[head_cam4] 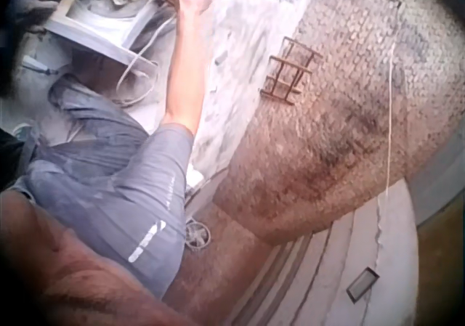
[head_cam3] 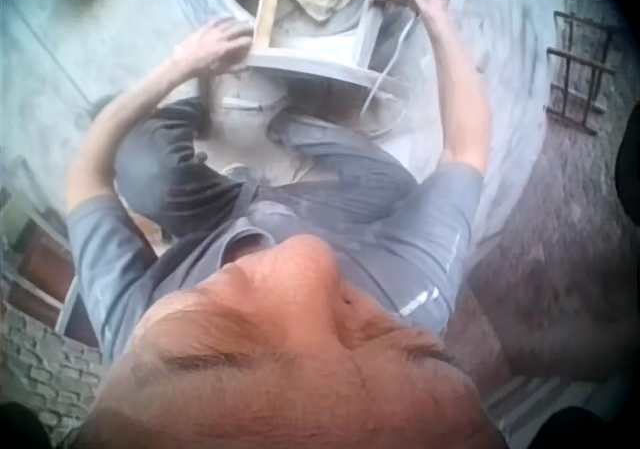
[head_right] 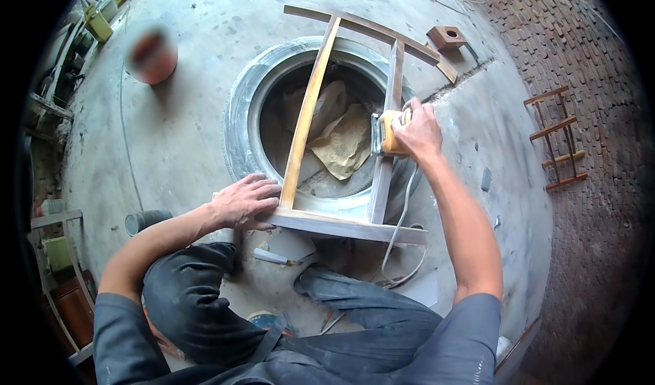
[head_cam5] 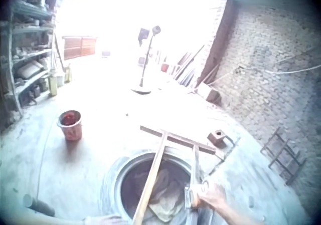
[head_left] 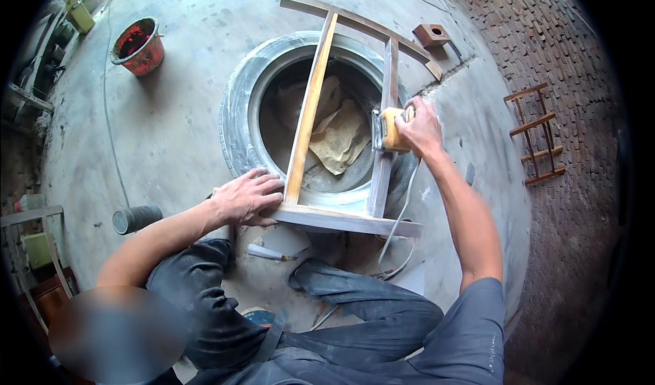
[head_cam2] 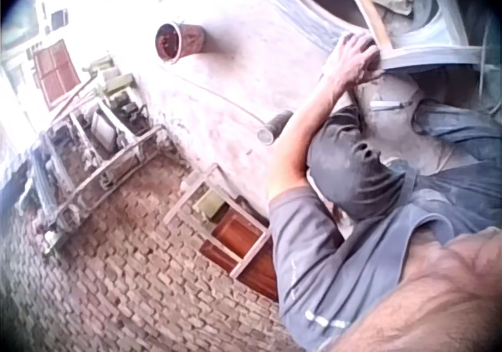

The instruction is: The person sands a wooden frame using an electric sander while sitting on the floor. They reposition the frame to access different sides and replace the sanding sheet on the tool mid-task.

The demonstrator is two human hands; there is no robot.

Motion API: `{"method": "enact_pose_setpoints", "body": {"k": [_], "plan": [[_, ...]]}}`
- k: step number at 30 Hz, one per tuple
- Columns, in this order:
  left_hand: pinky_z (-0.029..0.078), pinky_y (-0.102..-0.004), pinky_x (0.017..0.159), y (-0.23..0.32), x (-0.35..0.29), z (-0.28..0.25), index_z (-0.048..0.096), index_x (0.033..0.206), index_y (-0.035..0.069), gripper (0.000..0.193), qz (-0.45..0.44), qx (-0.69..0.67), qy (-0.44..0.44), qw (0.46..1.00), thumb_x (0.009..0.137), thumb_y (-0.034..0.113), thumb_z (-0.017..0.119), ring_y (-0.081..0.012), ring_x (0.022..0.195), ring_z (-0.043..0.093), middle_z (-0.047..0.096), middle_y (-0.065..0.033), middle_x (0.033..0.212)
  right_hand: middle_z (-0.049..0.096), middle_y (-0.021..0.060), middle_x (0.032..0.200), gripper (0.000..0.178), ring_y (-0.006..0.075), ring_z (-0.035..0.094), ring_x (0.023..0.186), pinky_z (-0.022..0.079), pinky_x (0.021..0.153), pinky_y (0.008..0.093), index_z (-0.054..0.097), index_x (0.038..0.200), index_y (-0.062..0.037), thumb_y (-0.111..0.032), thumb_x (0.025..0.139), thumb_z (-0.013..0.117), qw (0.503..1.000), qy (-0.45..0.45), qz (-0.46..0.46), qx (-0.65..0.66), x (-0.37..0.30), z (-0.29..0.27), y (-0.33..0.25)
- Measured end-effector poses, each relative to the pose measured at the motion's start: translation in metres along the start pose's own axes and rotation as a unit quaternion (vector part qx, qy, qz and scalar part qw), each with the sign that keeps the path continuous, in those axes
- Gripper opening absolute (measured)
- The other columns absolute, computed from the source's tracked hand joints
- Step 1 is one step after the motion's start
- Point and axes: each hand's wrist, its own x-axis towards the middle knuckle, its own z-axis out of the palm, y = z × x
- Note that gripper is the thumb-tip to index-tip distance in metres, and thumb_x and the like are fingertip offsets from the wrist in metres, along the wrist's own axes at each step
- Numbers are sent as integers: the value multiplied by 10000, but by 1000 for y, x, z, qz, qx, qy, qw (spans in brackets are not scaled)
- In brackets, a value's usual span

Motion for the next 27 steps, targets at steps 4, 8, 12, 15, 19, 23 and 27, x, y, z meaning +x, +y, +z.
{"method": "enact_pose_setpoints", "body": {"k": [4, 8, 12, 15, 19, 23, 27], "plan": [[359, -526, 1240, 0, -2, 1, 666, 1206, 96, 532, -6, 14, -4, 1000, 870, 487, 798, -328, 1414, 510, 588, -141, 1425, 621, 195, 1111, 386, 443, 671, 1027, 554, 914, 531, 631, 1151, -129, -301, 844, 789, 999, 14, -23, 34, -60, 3, 3], [347, -524, 1248, 0, -4, 5, 644, 1255, 110, 558, -12, 16, -7, 1000, 873, 489, 792, -317, 1434, 490, 570, -134, 1443, 592, 172, 1123, 375, 435, 655, 1028, 555, 893, 528, 628, 1119, -138, -262, 824, 823, 999, 9, -46, 28, -110, -1, 5], [341, -527, 1249, 0, -4, 3, 625, 1284, 113, 578, -5, 17, -23, 1000, 885, 502, 780, -318, 1446, 476, 560, -143, 1451, 608, 186, 1097, 369, 436, 658, 1027, 550, 912, 529, 634, 1134, -124, -275, 838, 792, 998, 16, -50, 24, -83, 2, 9], [336, -533, 1250, 0, -3, 3, 612, 1297, 112, 582, -5, 18, -30, 999, 908, 520, 756, -327, 1451, 470, 556, -156, 1457, 623, 199, 1110, 385, 438, 665, 1042, 546, 928, 528, 636, 1150, -109, -308, 845, 762, 999, 10, -35, 21, -27, 5, 12], [335, -536, 1249, 0, -3, 2, 613, 1297, 112, 578, -8, 8, -38, 999, 944, 559, 710, -334, 1454, 466, 542, -162, 1481, 641, 219, 1183, 455, 449, 671, 1115, 545, 969, 526, 651, 1216, -113, -376, 852, 722, 1000, -5, -9, -6, 40, 6, 11], [406, -525, 1203, -2, -6, 3, 617, 1311, 132, 574, -9, 19, -33, 999, 941, 560, 715, -344, 1432, 489, 541, -143, 1489, 653, 207, 1275, 494, 430, 680, 1128, 558, 969, 507, 647, 1278, -95, -416, 905, 691, 999, -10, -16, -44, 86, 11, -1], [320, -531, 1257, 4, -2, -7, 603, 1327, 112, 629, -33, -17, -69, 997, 918, 575, 722, -334, 1457, 460, 535, -160, 1486, 653, 248, 1162, 481, 433, 669, 1107, 545, 977, 498, 658, 1217, -91, -377, 835, 726, 981, -37, -14, 191, 70, 9, 3]]}}
